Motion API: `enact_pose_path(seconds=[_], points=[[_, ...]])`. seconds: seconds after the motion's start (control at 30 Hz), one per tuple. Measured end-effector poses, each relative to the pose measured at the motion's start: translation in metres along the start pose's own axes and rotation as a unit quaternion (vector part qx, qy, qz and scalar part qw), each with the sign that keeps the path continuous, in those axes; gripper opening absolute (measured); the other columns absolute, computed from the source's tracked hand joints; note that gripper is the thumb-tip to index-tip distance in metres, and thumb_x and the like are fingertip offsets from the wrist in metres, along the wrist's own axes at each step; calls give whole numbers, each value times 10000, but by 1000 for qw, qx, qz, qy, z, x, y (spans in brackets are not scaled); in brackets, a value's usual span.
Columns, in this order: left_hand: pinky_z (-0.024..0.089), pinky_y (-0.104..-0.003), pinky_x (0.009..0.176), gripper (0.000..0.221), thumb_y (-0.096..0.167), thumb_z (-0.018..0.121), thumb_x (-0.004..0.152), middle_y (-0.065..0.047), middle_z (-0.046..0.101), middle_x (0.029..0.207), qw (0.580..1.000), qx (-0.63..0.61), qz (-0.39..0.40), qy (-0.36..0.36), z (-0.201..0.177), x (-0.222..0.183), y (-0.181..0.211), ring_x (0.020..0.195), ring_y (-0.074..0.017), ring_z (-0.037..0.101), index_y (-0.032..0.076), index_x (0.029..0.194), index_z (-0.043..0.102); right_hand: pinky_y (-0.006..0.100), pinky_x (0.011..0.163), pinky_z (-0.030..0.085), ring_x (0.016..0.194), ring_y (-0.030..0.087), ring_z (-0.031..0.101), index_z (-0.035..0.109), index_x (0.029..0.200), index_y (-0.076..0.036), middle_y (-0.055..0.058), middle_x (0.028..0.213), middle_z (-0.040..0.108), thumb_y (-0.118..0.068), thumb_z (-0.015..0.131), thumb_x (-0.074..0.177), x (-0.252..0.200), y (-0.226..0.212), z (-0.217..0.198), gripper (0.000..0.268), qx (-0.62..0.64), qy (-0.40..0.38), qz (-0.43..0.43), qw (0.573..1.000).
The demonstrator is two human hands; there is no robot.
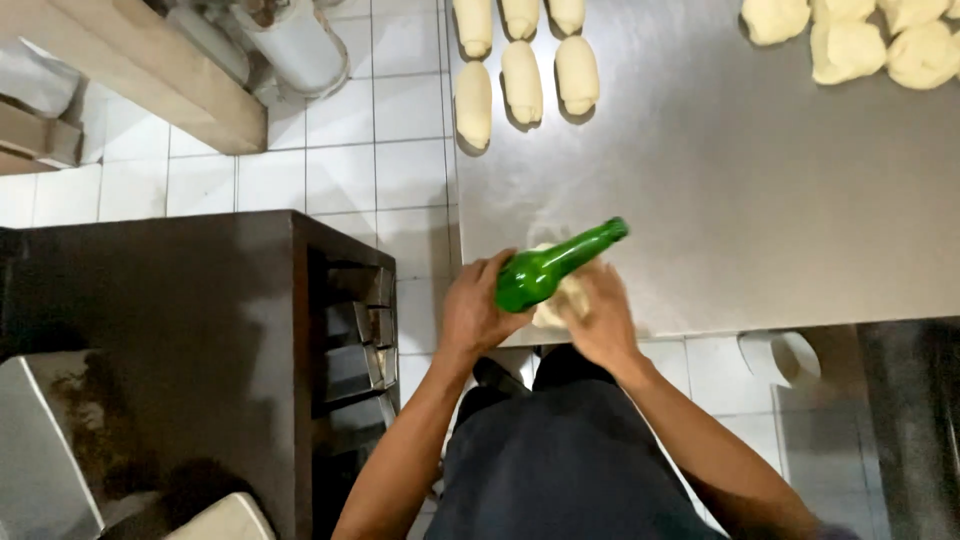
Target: The recorder is flattening pieces of dough using a glass bottle as a rolling pin and then rolling them into loaf shapes.
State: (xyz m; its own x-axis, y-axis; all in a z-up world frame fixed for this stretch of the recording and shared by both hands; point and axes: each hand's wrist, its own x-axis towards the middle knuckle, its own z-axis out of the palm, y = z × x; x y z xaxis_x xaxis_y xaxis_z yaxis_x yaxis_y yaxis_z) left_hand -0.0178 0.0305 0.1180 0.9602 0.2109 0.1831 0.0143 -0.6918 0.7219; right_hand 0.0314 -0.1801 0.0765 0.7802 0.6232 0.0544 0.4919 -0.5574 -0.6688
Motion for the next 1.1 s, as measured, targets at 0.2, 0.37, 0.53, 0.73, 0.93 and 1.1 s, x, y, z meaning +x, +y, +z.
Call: enact_pose_path(seconds=[0.2, 0.37, 0.53, 0.73, 0.93, 1.1], points=[[436, -520, 1092, 852, 432, 871, 661, -135, 663, 1281, 976, 96, 50, -188, 58, 8, 1, 1232, -351, 602, 117, 1385, 550, 554, 1203, 320, 1353, 361, 528, 637, 1262, -105, 119, 1343, 629, -214, 591, 1022, -26, -16, -10, 268, -33, 262, -1, 964], [263, -699, 1093, 681, 432, 741, 843, -95, 545, 1505, 964, 208, 166, -24, 84, -19, -11, 1387, -302, 480, 240, 1468, 552, 624, 1188, 296, 1299, 399, 537, 655, 1314, -85, 166, 1329, 583, -203, 587, 1044, -6, 47, 24, 302, -117, 216, -28, 969], [322, -653, 1126, 627, 378, 719, 892, -135, 579, 1453, 975, 174, 112, -85, 86, 41, -18, 1343, -361, 513, 162, 1462, 574, 569, 1035, 364, 1178, 372, 578, 699, 1235, -93, 155, 1240, 630, -224, 572, 995, 43, 58, 12, 301, -127, 171, 13, 977], [466, -539, 986, 400, 422, 623, 912, -141, 729, 1113, 973, 159, -30, -167, 110, 169, -37, 1008, -335, 688, 124, 1155, 734, 534, 719, 485, 836, 399, 651, 705, 911, -95, 153, 915, 697, -260, 590, 973, 157, 100, -8, 211, -137, 102, 151, 974], [461, -511, 1034, 359, 465, 612, 1021, -96, 741, 971, 977, 132, -85, -142, 109, 184, -45, 933, -305, 699, 134, 971, 740, 534, 726, 485, 809, 428, 634, 659, 868, -71, 160, 856, 675, -293, 567, 1043, 179, 96, -31, 297, -57, 150, 160, 974], [254, -675, 1175, 444, 490, 735, 846, -32, 720, 1111, 987, 152, 59, -3, 115, 111, -62, 1186, -321, 615, 175, 1158, 726, 648, 1075, 381, 1224, 358, 635, 684, 1225, -133, 43, 1313, 664, -246, 542, 1022, 124, 95, -30, 272, -133, 114, -65, 982]])
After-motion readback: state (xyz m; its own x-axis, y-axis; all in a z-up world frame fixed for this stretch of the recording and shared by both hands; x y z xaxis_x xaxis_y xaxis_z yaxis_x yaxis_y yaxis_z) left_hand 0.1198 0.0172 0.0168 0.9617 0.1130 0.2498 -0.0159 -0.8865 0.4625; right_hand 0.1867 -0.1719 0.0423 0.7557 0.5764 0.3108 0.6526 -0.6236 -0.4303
